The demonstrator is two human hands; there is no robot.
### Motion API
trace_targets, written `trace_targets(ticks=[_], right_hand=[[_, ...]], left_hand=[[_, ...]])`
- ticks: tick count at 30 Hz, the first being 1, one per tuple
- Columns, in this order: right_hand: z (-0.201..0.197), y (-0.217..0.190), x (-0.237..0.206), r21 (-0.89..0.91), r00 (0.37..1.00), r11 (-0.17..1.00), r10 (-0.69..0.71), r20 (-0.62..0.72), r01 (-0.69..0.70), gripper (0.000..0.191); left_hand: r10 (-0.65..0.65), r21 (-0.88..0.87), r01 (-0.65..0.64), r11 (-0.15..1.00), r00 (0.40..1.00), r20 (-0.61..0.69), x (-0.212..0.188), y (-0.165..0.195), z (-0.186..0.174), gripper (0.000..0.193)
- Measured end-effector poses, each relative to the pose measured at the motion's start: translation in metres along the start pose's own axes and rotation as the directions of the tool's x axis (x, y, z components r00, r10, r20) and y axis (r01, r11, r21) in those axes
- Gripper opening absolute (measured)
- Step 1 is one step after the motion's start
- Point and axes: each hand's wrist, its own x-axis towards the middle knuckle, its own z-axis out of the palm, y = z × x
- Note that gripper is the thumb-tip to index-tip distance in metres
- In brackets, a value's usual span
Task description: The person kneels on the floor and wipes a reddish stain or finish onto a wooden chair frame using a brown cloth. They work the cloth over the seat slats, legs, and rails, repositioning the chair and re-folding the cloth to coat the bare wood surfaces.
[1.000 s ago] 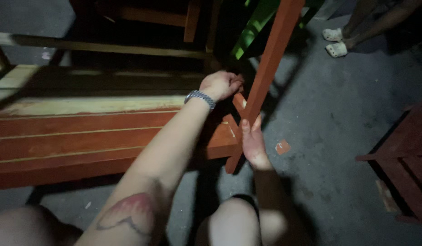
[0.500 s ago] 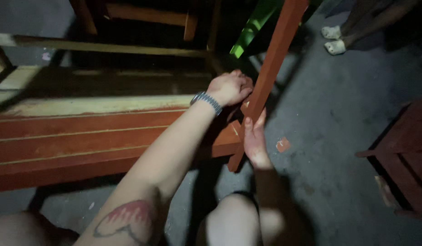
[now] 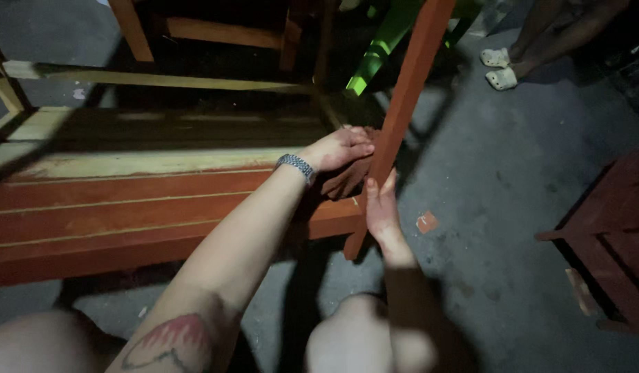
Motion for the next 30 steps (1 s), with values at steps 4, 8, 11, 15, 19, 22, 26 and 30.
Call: trace_targets(ticks=[4, 8, 11, 15, 19, 22, 26, 30], right_hand=[[0.001, 0.001, 0.001, 0.027, 1.0, 1.0, -0.006, -0.024, 0.006, 0.064], [0.004, 0.007, -0.001, 0.068, 0.998, 0.996, -0.056, -0.019, 0.057, 0.059], [0.006, 0.009, -0.001, 0.012, 0.999, 1.0, 0.01, -0.044, -0.009, 0.063], [0.006, 0.01, -0.001, 0.135, 0.999, 0.99, 0.044, -0.013, -0.042, 0.068], [0.005, 0.01, -0.001, 0.073, 0.999, 0.997, -0.015, -0.048, 0.018, 0.066], [0.004, 0.011, -0.002, 0.035, 0.997, 0.999, 0.038, -0.063, -0.036, 0.067], [0.004, 0.011, -0.001, -0.015, 0.997, 1.0, 0.0, -0.075, -0.001, 0.063], [0.006, 0.007, 0.0, -0.087, 0.989, 0.991, 0.089, -0.121, -0.1, 0.063]], left_hand=[[-0.007, -0.243, -0.017, 0.97, 0.995, -0.098, -0.014, -0.002, -0.012, 0.029], [-0.367, -0.612, 0.097, 0.785, 0.868, -0.334, -0.027, 0.002, -0.023, 0.023], [-0.17, -0.194, 0.107, 0.975, 0.924, -0.342, -0.017, 0.014, -0.009, 0.025], [-0.004, 0.294, 0.087, 0.952, 0.963, -0.27, -0.006, 0.024, 0.007, 0.03], [-0.13, 0.363, 0.308, 0.88, 0.888, -0.441, -0.007, 0.013, -0.001, 0.036], [-0.449, 0.176, 0.649, 0.74, 0.671, -0.59, 0.005, 0.001, 0.004, 0.04], [-0.629, -0.256, 0.695, 0.672, 0.355, -0.691, 0.021, -0.009, 0.025, 0.048], [-0.333, -0.033, 0.539, 0.842, 0.471, -0.817, 0.011, 0.0, 0.041, 0.052]])
